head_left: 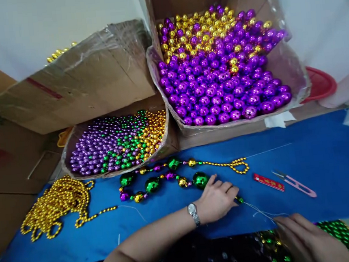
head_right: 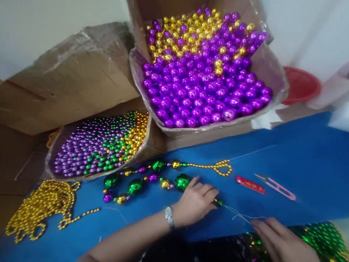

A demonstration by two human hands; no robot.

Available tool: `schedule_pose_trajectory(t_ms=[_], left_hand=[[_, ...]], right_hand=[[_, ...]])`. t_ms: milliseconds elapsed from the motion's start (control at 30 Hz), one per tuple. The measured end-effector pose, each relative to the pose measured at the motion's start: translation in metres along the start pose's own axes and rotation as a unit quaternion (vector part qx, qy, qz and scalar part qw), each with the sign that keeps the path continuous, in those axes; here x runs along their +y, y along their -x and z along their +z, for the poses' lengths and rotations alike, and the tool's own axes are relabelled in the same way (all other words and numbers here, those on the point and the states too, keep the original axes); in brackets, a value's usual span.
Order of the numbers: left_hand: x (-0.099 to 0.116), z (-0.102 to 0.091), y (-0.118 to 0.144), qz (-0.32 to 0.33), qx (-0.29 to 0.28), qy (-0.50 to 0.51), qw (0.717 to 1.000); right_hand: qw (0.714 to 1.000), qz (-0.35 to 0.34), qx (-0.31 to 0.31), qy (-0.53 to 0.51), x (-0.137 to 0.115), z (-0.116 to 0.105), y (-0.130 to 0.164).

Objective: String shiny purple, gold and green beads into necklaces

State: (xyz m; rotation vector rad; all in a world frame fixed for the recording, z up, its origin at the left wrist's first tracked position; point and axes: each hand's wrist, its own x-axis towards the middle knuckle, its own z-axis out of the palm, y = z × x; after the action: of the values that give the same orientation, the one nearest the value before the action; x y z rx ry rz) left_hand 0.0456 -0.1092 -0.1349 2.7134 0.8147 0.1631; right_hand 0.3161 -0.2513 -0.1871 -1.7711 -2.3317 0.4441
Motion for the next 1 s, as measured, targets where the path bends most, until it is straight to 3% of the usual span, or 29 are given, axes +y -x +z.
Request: schedule_pose_trajectory(t_ms=[267,467,600,767,1000], left_hand=[[-0.001,0.002,-0.002,0.020,0.005,0.055,0.998],[-0.007,-0.003,-0.003,0.002,0.015,0.151,0.988],[-0.015,-0.018,-0.003,-0.041,0.027,0.269,0.962],[-0.024,-0.036,-0.003,-0.081,-0.005,0.383,0.920],[-0.026,-0.037,-0.001,-0.111,0.002,0.492,0.863]], right_hand=[[1.000,-0.016,-0.013,0.008,-0.013,-0.003,-0.013],[0.998,-0.037,0.041,-0.001,-0.021,-0.005,-0.026],[0.994,-0.013,0.067,-0.083,-0.036,-0.017,-0.040],[0.984,0.055,0.043,-0.161,-0.049,-0.032,-0.055],[0.976,0.052,0.044,-0.206,-0.050,-0.036,-0.056]])
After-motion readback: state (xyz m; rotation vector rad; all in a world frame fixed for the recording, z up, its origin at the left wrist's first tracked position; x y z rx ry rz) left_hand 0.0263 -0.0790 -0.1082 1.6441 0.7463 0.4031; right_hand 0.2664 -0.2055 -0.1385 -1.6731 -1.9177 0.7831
